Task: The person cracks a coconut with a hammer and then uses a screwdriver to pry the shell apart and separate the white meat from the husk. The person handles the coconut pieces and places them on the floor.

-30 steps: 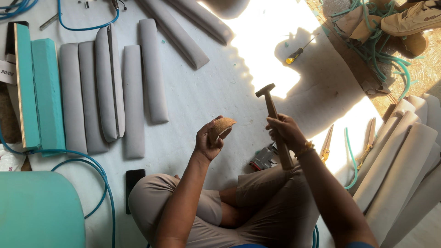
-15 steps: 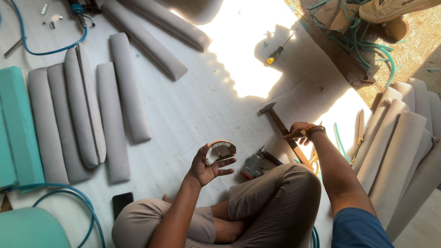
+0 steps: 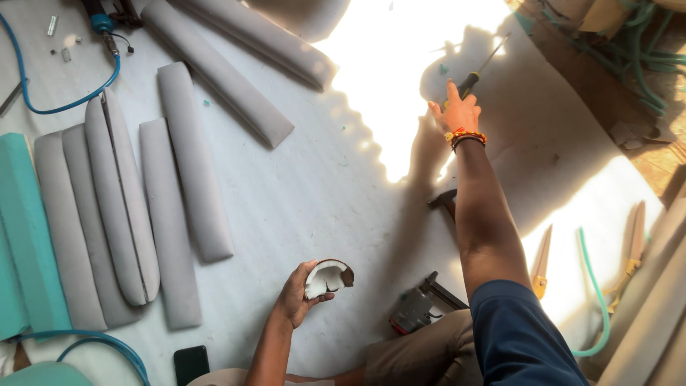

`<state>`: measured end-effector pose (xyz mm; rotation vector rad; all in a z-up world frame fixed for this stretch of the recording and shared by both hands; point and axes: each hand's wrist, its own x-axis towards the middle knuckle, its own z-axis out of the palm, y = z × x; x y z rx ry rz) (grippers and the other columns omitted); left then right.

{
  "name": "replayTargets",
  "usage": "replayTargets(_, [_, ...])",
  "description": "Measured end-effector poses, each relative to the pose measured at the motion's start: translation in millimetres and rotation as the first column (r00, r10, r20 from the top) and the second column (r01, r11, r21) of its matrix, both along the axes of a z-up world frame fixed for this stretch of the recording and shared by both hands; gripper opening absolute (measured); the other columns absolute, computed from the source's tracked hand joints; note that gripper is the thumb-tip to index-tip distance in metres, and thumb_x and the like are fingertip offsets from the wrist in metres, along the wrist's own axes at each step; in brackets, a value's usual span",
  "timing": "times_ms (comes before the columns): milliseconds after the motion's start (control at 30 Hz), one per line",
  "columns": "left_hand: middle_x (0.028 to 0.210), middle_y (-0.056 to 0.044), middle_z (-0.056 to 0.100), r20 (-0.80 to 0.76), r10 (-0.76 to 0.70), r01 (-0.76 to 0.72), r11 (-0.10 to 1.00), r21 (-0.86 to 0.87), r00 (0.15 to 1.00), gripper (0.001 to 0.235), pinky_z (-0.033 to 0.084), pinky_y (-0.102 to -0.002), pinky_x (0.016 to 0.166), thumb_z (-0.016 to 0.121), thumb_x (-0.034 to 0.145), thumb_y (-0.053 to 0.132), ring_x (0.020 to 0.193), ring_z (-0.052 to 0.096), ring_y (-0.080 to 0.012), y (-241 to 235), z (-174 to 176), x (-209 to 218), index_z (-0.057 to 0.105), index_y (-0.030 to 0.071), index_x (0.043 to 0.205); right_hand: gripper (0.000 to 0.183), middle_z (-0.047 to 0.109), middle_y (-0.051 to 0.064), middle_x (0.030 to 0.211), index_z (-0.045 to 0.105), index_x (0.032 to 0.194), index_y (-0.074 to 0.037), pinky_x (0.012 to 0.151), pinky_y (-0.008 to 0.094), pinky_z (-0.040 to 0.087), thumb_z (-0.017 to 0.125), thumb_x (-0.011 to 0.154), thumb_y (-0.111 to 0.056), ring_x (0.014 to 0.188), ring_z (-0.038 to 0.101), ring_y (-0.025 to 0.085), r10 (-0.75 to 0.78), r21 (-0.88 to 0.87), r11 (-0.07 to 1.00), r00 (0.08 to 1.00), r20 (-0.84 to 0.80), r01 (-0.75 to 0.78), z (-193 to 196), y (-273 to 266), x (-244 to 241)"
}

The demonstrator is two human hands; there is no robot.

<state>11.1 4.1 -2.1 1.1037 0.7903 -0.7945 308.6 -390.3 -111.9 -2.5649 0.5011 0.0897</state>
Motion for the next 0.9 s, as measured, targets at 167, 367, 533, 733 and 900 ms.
replayTargets(167, [0.106,-0.009,0.072,-0.049,-0.137,0.144,0.970,0.194,0.989,0.059,0.061,-0.037,0.069,0.052,0.088,0.060,0.092,0.069,-0.0160,13,-10,29,0.068,0.014,0.121,0.033,0.053,0.024,0.121,0.068,0.117,-0.012,0.091,0.051,0.052,0.072,0.100,-0.040,0.103,0.060,0.045,-0.117,-0.041,0.992,0.990,0.081,0.121,-19,-1,7])
replayTargets(367, [0.107,-0.011,0.074,0.099,-0.045,0.022,0.974,0.227,0.994,0.061,0.059,-0.032,0.074,0.051,0.097,0.054,0.092,0.071,-0.0168,53,-47,48,0.069,0.001,0.121,0.050,0.058,0.013,0.102,0.033,0.136,-0.014,0.068,0.043,0.062,0.061,0.095,-0.011,0.071,0.061,0.017,-0.230,0.771,0.595,0.967,-0.108,0.228,34,-6,-41])
replayTargets(533, [0.102,-0.019,0.074,0.003,-0.280,0.210,0.726,0.654,0.960,0.065,0.055,-0.040,0.082,0.048,0.099,0.055,0.091,0.068,-0.0261,89,-74,65,0.070,-0.004,0.113,0.062,0.065,0.013,0.107,0.035,0.153,-0.007,0.072,0.032,0.058,0.050,0.094,0.003,0.087,0.066,0.017,0.082,0.837,0.543,0.996,0.026,-0.066,140,18,-183])
replayTargets(733, [0.105,-0.019,0.076,0.183,-0.496,0.109,0.503,0.857,0.849,0.056,0.055,-0.040,0.089,0.046,0.108,0.050,0.100,0.070,-0.0331,80,-86,62,0.074,0.002,0.112,0.046,0.072,0.010,0.101,0.055,0.140,-0.012,0.057,0.028,0.056,0.062,0.095,-0.013,0.071,0.069,0.014,0.403,0.521,0.791,0.914,-0.049,-0.321,196,133,-354])
replayTargets(900, [0.107,-0.008,0.079,0.465,-0.383,-0.052,0.725,0.687,0.798,0.041,0.057,-0.035,0.090,0.058,0.101,0.045,0.100,0.075,-0.0219,67,-72,61,0.076,0.011,0.116,0.039,0.074,0.011,0.098,0.064,0.135,-0.010,0.054,0.031,0.059,0.063,0.098,-0.019,0.063,0.069,0.017,0.535,0.220,0.821,0.844,0.027,-0.527,174,208,-382])
